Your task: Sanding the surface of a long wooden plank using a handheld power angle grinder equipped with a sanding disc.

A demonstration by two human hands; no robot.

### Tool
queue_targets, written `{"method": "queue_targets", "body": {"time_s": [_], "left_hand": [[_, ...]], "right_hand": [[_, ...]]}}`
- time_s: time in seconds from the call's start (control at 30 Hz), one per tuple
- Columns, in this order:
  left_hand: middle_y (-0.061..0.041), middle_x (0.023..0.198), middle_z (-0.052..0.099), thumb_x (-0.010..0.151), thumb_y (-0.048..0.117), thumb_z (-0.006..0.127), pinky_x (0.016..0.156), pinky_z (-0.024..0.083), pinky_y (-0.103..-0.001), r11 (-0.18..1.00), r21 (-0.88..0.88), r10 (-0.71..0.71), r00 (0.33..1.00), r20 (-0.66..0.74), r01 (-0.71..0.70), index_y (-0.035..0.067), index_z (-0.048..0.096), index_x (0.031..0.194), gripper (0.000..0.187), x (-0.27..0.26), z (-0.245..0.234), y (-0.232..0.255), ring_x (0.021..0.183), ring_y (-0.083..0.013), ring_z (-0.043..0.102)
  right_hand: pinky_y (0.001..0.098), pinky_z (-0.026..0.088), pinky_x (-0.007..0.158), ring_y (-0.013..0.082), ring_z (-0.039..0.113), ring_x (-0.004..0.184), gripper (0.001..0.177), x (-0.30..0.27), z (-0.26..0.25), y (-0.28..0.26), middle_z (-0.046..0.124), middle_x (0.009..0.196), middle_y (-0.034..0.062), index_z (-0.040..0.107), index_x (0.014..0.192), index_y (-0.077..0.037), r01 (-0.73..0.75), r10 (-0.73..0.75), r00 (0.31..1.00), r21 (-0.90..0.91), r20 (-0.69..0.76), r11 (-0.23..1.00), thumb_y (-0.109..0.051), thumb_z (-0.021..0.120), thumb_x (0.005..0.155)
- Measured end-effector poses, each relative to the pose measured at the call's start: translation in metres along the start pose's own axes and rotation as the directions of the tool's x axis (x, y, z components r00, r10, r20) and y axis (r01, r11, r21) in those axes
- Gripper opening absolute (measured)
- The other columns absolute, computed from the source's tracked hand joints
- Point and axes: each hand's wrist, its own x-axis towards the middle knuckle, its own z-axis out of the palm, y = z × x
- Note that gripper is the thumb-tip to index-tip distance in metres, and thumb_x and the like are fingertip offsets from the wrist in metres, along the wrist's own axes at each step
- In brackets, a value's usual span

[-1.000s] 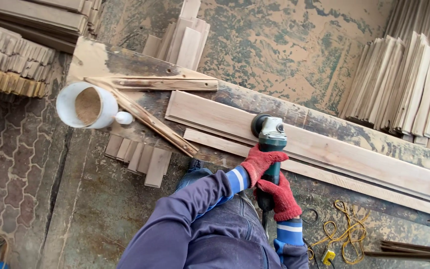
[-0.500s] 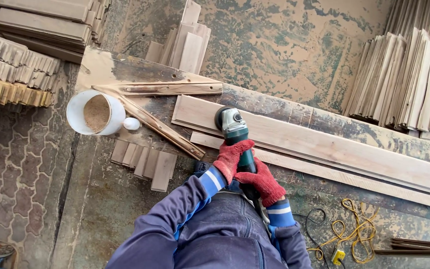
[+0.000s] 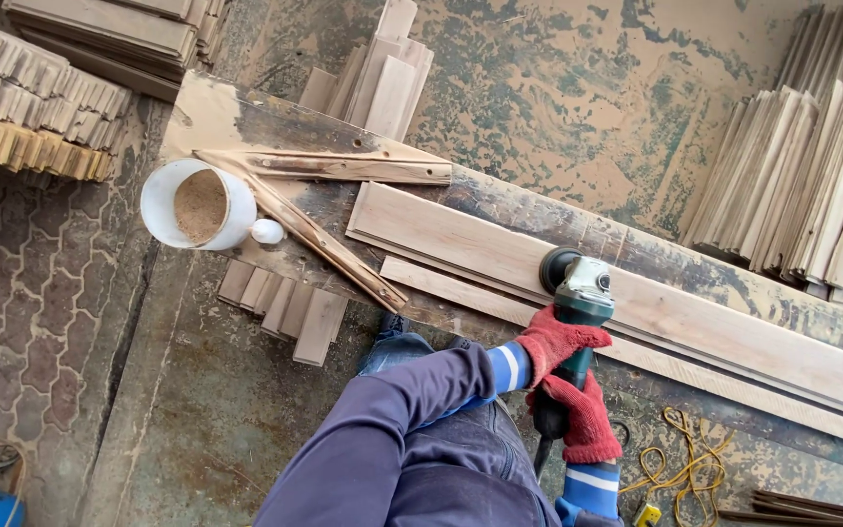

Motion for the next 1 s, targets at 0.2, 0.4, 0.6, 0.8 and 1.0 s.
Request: {"method": "queue_targets", "body": {"time_s": [0.2, 0.4, 0.6, 0.8, 1.0], "left_hand": [[-0.008, 0.096, 0.072, 0.060, 0.022, 0.087, 0.075, 0.060, -0.030, 0.994, -0.095, 0.055, 0.997, -0.060, -0.061, 0.006, 0.069, 0.112, 0.057, -0.006, -0.041, 0.014, 0.078, -0.0186, 0.066], [-0.010, 0.095, 0.076, 0.055, 0.033, 0.099, 0.086, 0.058, -0.040, 0.991, -0.132, -0.014, 0.941, -0.339, -0.033, 0.014, 0.073, 0.117, 0.070, -0.009, -0.104, 0.021, 0.091, -0.0264, 0.074], [-0.014, 0.101, 0.071, 0.062, 0.035, 0.100, 0.066, 0.065, -0.065, 0.962, -0.274, -0.110, 0.922, -0.371, 0.005, 0.020, 0.068, 0.124, 0.072, 0.035, -0.175, -0.005, 0.093, -0.0340, 0.071], [-0.015, 0.091, 0.078, 0.064, 0.027, 0.096, 0.066, 0.065, -0.061, 0.950, -0.308, -0.098, 0.896, -0.434, -0.046, 0.017, 0.068, 0.117, 0.061, 0.016, -0.157, 0.005, 0.082, -0.0312, 0.079], [-0.014, 0.089, 0.076, 0.058, 0.028, 0.101, 0.062, 0.065, -0.060, 0.973, -0.232, -0.103, 0.911, -0.400, 0.008, 0.017, 0.070, 0.117, 0.068, 0.056, -0.073, -0.032, 0.081, -0.0302, 0.076]], "right_hand": [[0.0432, 0.056, 0.056, 0.0359, 0.067, 0.061, 0.043, 0.013, 0.037, -0.006, 0.070, 0.079, 0.0257, 0.061, 0.119, 0.005, 0.010, -0.007, 0.990, -0.024, 0.140, 1.000, -0.003, 0.074, 0.078], [0.0439, 0.056, 0.050, 0.0320, 0.066, 0.059, 0.051, 0.002, 0.136, -0.036, 0.064, 0.072, 0.0187, 0.071, 0.097, -0.002, 0.114, -0.095, 0.990, -0.199, 0.105, 0.973, -0.010, 0.095, 0.053], [0.0433, 0.059, 0.058, 0.0290, 0.068, 0.068, 0.056, 0.014, 0.171, -0.035, 0.066, 0.076, 0.0162, 0.073, 0.099, -0.005, 0.162, -0.087, 0.966, -0.306, 0.242, 0.938, -0.018, 0.099, 0.050], [0.0373, 0.055, 0.069, 0.0240, 0.065, 0.077, 0.061, 0.026, 0.150, -0.029, 0.065, 0.080, 0.0108, 0.072, 0.101, -0.010, 0.162, -0.041, 0.956, -0.404, 0.292, 0.900, -0.030, 0.100, 0.050], [0.0396, 0.061, 0.063, 0.0266, 0.068, 0.070, 0.062, 0.024, 0.069, -0.042, 0.065, 0.076, 0.0139, 0.073, 0.101, -0.009, 0.106, -0.046, 0.982, -0.332, 0.183, 0.937, -0.023, 0.101, 0.048]]}}
